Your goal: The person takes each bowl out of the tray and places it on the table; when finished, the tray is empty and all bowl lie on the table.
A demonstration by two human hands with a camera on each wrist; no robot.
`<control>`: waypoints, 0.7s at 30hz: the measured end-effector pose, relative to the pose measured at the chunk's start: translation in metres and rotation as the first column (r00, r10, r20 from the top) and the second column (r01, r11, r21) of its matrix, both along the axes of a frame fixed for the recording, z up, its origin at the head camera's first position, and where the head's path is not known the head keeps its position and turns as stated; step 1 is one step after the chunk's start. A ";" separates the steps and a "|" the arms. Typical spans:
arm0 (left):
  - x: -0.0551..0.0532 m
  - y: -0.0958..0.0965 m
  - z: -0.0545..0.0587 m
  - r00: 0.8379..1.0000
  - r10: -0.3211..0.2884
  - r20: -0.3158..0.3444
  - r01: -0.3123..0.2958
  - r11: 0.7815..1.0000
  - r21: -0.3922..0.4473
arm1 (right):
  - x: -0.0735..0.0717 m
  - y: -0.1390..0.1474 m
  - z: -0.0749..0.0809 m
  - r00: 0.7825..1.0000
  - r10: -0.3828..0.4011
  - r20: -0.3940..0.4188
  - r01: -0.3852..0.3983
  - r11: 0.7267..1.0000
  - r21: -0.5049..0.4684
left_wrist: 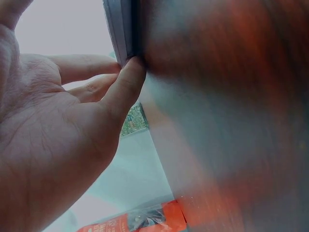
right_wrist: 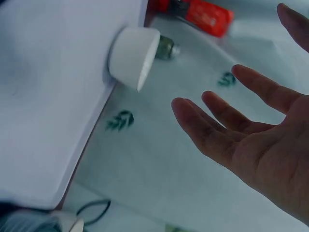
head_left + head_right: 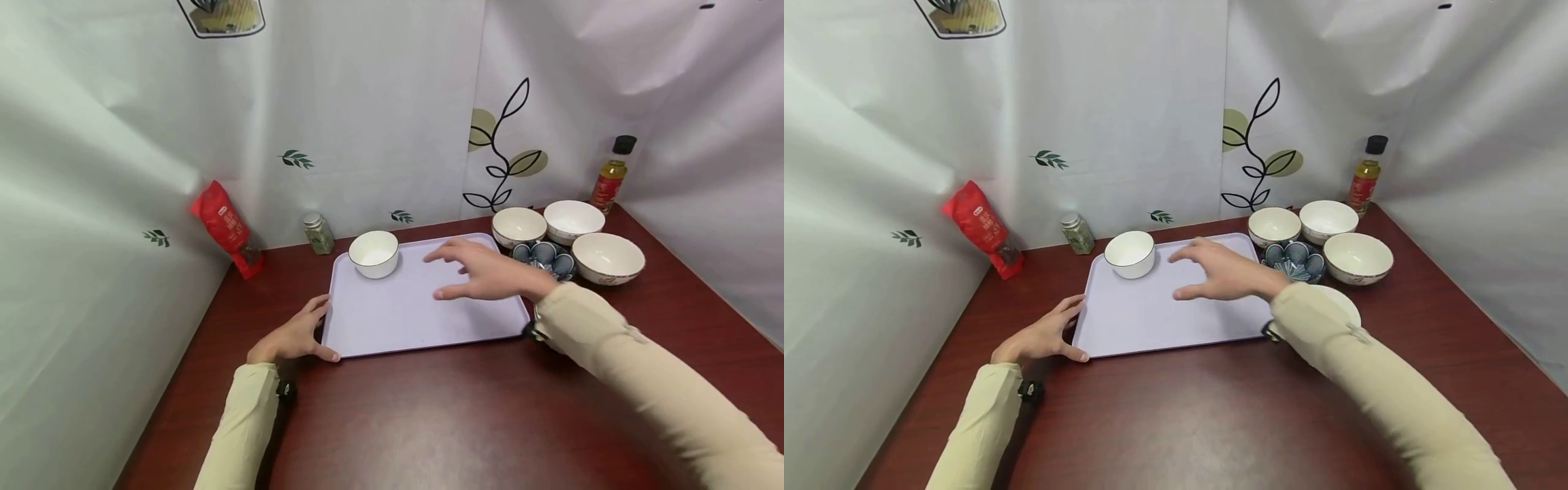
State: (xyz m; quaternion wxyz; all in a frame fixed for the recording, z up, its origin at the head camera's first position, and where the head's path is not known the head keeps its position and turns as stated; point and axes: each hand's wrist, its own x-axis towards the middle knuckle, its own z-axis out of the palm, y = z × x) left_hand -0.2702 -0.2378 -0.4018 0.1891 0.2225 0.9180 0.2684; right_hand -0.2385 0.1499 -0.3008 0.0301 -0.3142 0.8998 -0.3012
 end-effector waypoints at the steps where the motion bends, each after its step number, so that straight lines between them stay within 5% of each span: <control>1: 0.000 0.000 0.000 1.000 0.002 0.003 -0.002 1.000 -0.004 | -0.007 -0.009 0.000 1.000 0.006 0.009 -0.006 1.000 0.012; 7: -0.001 0.000 0.000 1.000 0.013 0.011 -0.013 1.000 0.002 | -0.053 -0.046 -0.008 0.994 -0.031 0.107 0.029 0.999 0.017; 13: -0.001 0.003 0.003 1.000 0.014 0.011 -0.014 1.000 0.000 | -0.091 -0.071 -0.032 0.944 -0.161 0.288 0.184 0.981 -0.055; 21: -0.002 0.004 0.002 1.000 0.012 0.020 -0.011 1.000 -0.020 | -0.120 -0.103 -0.060 0.907 -0.318 0.274 0.340 0.940 -0.035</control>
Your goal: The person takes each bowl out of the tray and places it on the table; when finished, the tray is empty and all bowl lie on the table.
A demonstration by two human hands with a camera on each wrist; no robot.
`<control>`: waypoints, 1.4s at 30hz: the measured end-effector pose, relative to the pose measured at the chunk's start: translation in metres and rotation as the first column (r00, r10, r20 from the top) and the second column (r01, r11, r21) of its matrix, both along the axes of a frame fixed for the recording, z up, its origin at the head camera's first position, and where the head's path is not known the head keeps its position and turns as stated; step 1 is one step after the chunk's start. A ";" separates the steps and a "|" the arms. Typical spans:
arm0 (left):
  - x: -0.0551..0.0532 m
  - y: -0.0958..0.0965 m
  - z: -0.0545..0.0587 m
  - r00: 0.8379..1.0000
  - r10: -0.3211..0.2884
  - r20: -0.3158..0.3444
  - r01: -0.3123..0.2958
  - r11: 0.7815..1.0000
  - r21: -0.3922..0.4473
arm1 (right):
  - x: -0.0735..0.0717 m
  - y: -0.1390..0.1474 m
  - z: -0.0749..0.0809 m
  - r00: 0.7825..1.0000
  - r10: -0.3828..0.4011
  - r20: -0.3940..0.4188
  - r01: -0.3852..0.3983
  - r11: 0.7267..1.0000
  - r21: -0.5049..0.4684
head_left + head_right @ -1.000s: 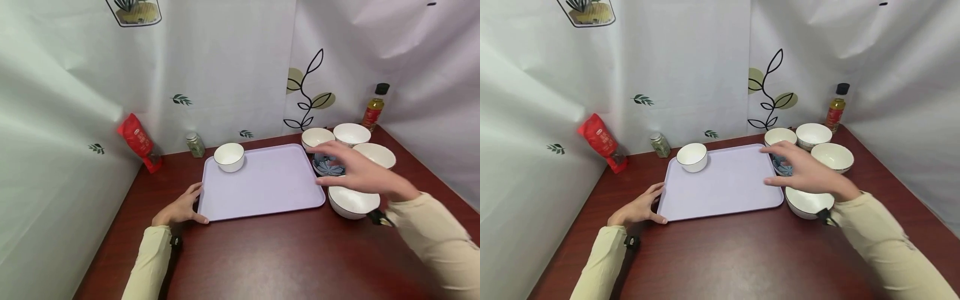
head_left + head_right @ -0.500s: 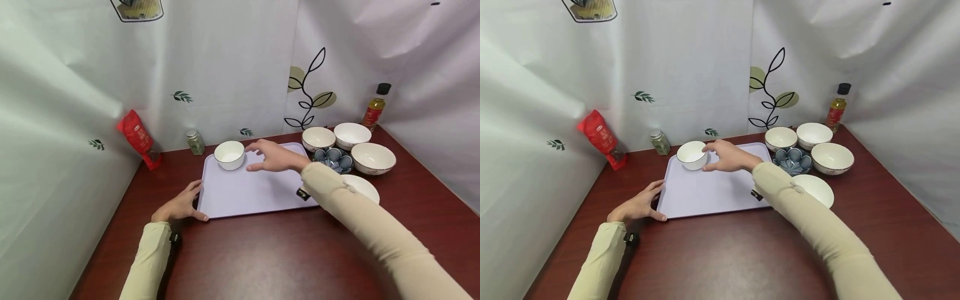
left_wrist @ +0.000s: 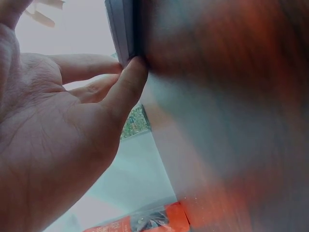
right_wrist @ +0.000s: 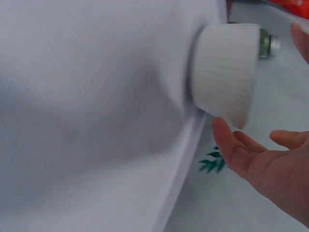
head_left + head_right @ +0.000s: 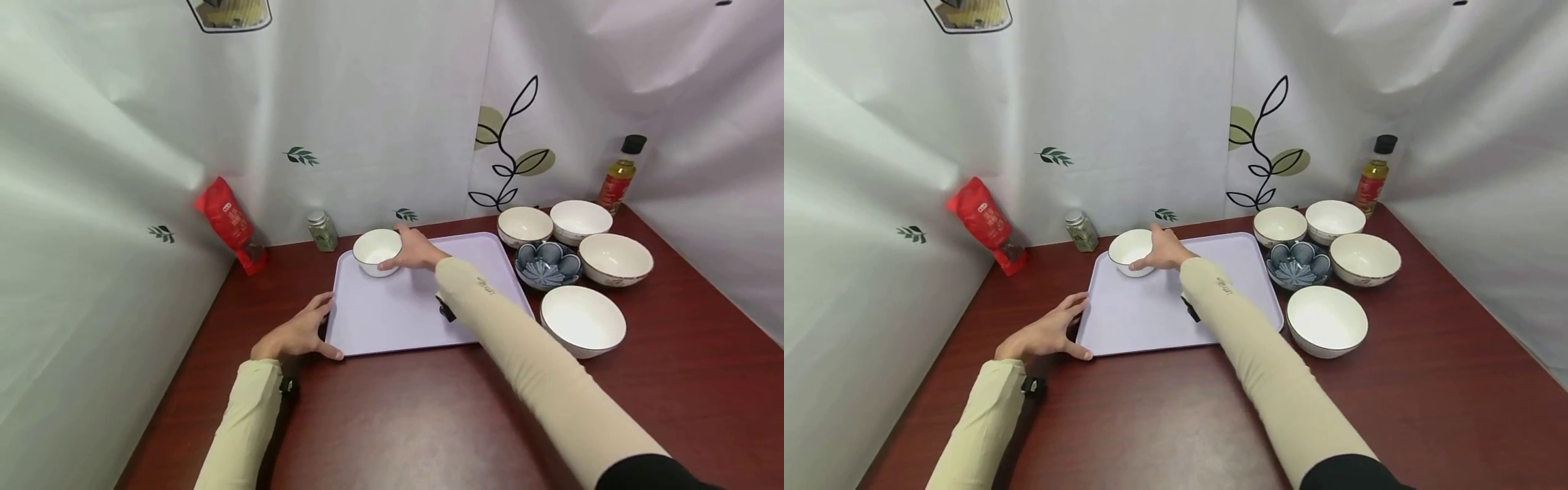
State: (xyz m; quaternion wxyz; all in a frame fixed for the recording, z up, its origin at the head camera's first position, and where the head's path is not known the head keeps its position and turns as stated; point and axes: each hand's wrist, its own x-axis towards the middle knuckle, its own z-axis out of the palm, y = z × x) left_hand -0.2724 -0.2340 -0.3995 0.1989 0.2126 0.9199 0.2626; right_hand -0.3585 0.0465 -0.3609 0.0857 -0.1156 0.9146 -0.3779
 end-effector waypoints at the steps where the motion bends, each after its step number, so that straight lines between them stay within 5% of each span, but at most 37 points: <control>1: 0.000 0.000 -0.001 1.000 -0.004 0.001 0.004 1.000 -0.002 | -0.001 -0.003 -0.003 1.000 -0.012 0.006 0.012 1.000 0.002; 8: 0.001 -0.001 -0.002 1.000 0.013 0.007 -0.013 1.000 -0.011 | -0.008 -0.021 -0.021 0.995 -0.086 0.044 0.089 0.992 -0.090; 15: -0.002 0.002 -0.001 1.000 0.011 0.008 -0.011 1.000 -0.020 | -0.017 -0.023 -0.027 0.994 -0.105 0.034 0.107 0.991 -0.075; 33: 0.000 0.002 0.000 1.000 0.007 0.004 -0.007 1.000 0.005 | -0.026 -0.012 -0.032 0.988 -0.150 -0.040 0.143 0.979 -0.146; 42: 0.002 -0.005 -0.003 1.000 0.016 0.002 -0.016 1.000 0.014 | -0.016 0.000 -0.018 0.996 -0.090 0.030 0.094 0.962 -0.257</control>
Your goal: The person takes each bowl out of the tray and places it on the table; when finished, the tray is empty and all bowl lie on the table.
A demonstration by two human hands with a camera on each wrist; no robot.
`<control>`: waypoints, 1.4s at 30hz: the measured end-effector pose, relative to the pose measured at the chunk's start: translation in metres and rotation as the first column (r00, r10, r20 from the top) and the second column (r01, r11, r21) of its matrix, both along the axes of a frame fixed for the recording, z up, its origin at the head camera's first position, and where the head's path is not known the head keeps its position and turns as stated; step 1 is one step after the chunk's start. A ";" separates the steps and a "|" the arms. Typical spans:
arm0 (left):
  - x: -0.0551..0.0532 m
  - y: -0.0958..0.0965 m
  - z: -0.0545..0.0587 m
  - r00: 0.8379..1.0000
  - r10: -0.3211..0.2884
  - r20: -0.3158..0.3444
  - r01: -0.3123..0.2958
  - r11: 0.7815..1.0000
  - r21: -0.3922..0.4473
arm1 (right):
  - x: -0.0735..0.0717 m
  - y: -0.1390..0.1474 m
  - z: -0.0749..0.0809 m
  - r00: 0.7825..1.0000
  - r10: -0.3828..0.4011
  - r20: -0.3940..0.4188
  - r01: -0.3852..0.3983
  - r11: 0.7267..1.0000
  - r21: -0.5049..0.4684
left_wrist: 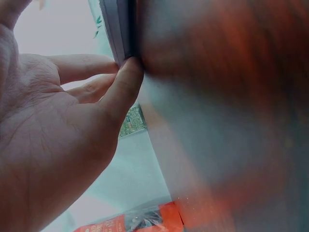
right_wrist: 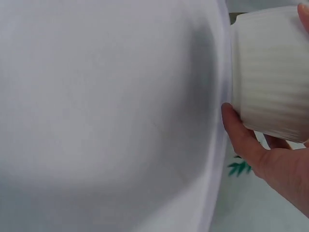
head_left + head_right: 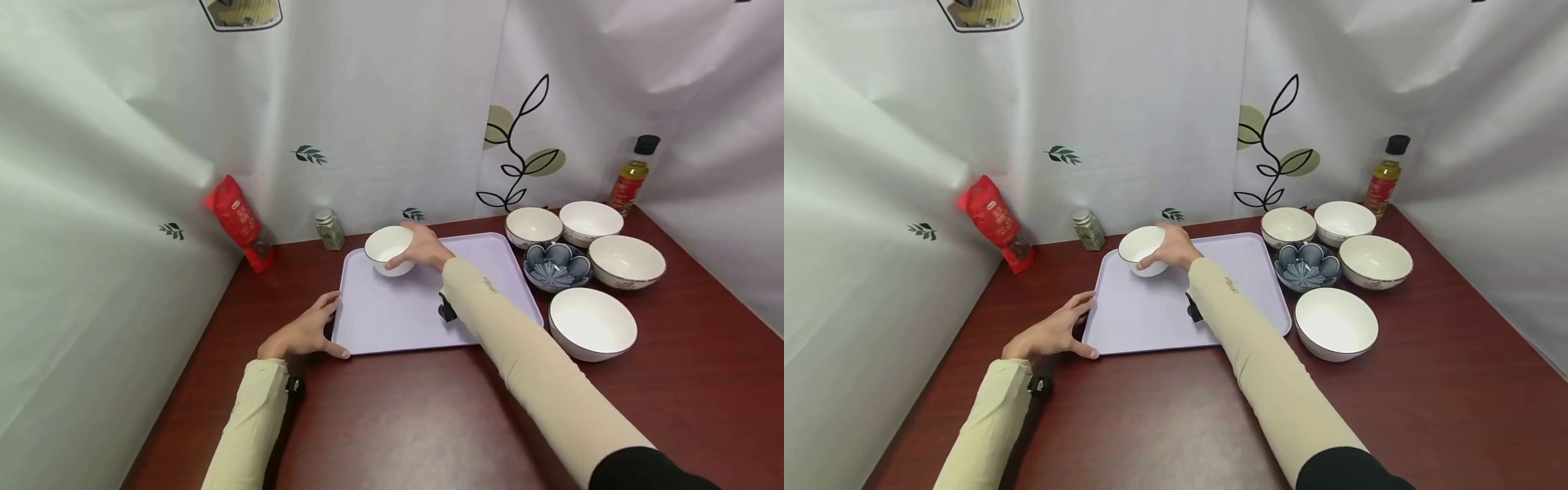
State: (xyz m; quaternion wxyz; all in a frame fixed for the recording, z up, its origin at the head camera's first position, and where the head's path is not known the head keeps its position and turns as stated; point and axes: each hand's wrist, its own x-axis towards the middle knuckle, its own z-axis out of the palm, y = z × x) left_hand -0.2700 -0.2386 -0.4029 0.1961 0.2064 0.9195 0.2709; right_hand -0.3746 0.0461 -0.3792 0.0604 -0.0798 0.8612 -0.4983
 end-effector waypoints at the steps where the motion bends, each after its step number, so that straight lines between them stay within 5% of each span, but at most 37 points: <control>1: 0.001 -0.001 -0.001 1.000 -0.005 -0.003 0.005 1.000 -0.008 | 0.002 0.001 0.002 1.000 0.007 0.006 -0.007 1.000 -0.010; 10: 0.002 -0.003 0.001 1.000 0.002 -0.004 -0.002 1.000 -0.011 | 0.035 0.010 0.030 0.997 0.076 -0.013 -0.076 0.996 -0.044; 25: 0.003 -0.006 -0.004 1.000 0.005 -0.023 -0.005 1.000 0.011 | 0.100 0.038 0.059 0.980 0.177 -0.089 -0.166 0.979 0.119; 35: 0.002 -0.004 -0.001 0.999 -0.027 -0.036 0.027 1.000 0.004 | 0.131 0.076 0.045 0.957 0.161 -0.240 -0.119 0.976 0.183; 42: 0.002 -0.001 0.002 1.000 -0.023 -0.014 0.023 1.000 -0.002 | 0.147 0.106 0.043 0.959 0.110 -0.260 -0.053 0.975 0.216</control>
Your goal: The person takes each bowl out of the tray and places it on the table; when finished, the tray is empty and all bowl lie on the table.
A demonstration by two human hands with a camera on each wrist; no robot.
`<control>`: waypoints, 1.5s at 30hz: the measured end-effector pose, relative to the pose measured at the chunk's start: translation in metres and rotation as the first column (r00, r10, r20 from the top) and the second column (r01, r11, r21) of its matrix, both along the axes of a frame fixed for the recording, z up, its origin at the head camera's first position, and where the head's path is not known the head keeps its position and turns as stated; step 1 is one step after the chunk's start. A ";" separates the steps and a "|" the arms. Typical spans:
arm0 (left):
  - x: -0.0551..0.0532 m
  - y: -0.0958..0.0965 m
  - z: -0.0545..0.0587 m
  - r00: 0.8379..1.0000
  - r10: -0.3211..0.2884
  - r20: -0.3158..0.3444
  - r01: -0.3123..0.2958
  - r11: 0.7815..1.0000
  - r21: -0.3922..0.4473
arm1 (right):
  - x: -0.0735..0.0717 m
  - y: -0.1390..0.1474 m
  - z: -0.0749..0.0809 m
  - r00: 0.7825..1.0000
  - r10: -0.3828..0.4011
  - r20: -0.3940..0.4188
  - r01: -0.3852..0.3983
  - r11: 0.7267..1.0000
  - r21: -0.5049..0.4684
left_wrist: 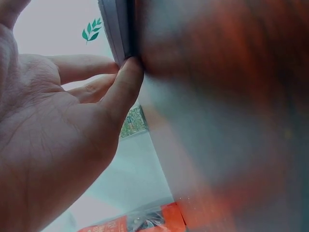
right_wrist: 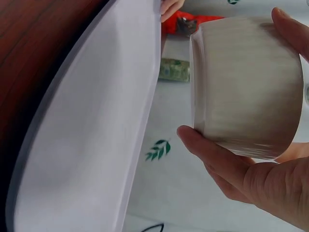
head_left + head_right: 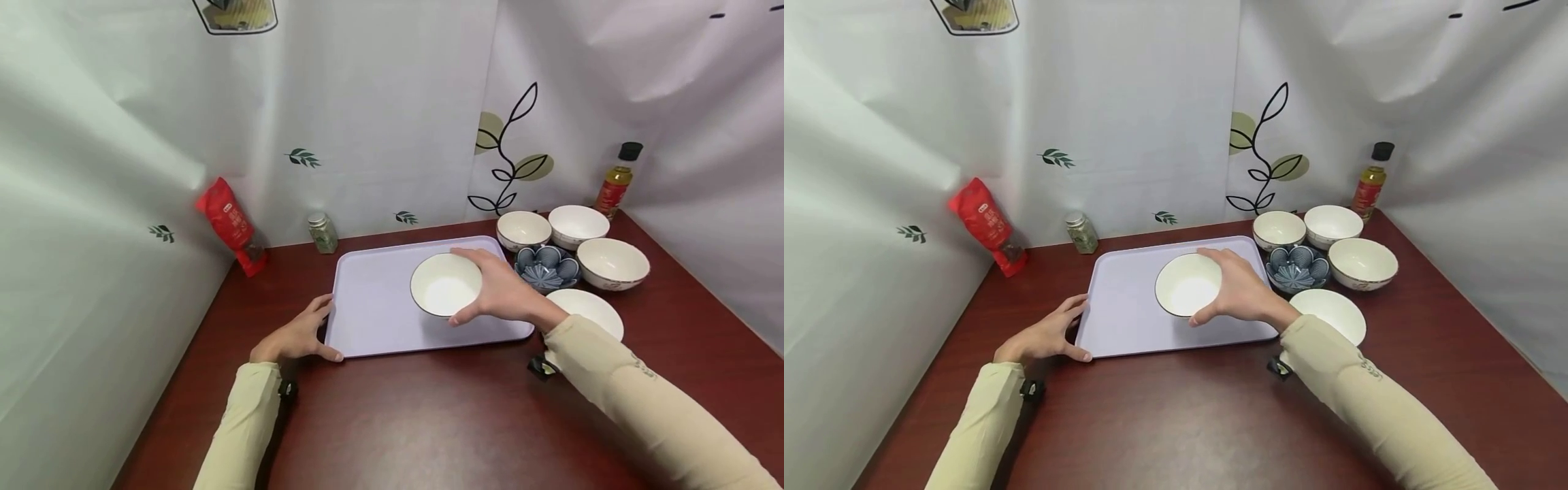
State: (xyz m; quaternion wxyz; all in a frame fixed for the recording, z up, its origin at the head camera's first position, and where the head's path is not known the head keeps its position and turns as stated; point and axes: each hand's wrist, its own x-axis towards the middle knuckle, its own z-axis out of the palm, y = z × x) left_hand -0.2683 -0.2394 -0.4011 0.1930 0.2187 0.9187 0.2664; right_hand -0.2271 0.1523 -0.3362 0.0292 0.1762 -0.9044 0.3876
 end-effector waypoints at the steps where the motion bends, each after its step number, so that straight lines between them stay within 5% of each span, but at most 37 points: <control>1: 0.000 0.000 0.000 1.000 0.002 0.001 -0.002 1.000 0.001 | 0.002 0.004 0.001 1.000 -0.008 -0.002 0.008 1.000 0.007; 8: 0.000 0.000 -0.001 1.000 0.000 0.001 0.000 1.000 -0.003 | 0.016 0.031 0.000 0.997 -0.079 -0.002 0.079 0.995 0.055; 16: 0.000 0.001 -0.001 1.000 -0.001 0.006 0.001 1.000 0.011 | 0.035 0.055 -0.004 0.987 -0.119 0.111 0.122 0.992 -0.021; 33: 0.000 0.001 -0.003 1.000 -0.001 0.003 0.001 1.000 0.015 | 0.052 0.122 -0.004 0.980 -0.172 0.096 0.165 0.983 0.077; 45: 0.001 0.001 -0.001 1.000 0.006 0.007 -0.007 1.000 0.011 | 0.063 0.175 -0.012 0.948 -0.313 0.056 0.308 0.947 0.089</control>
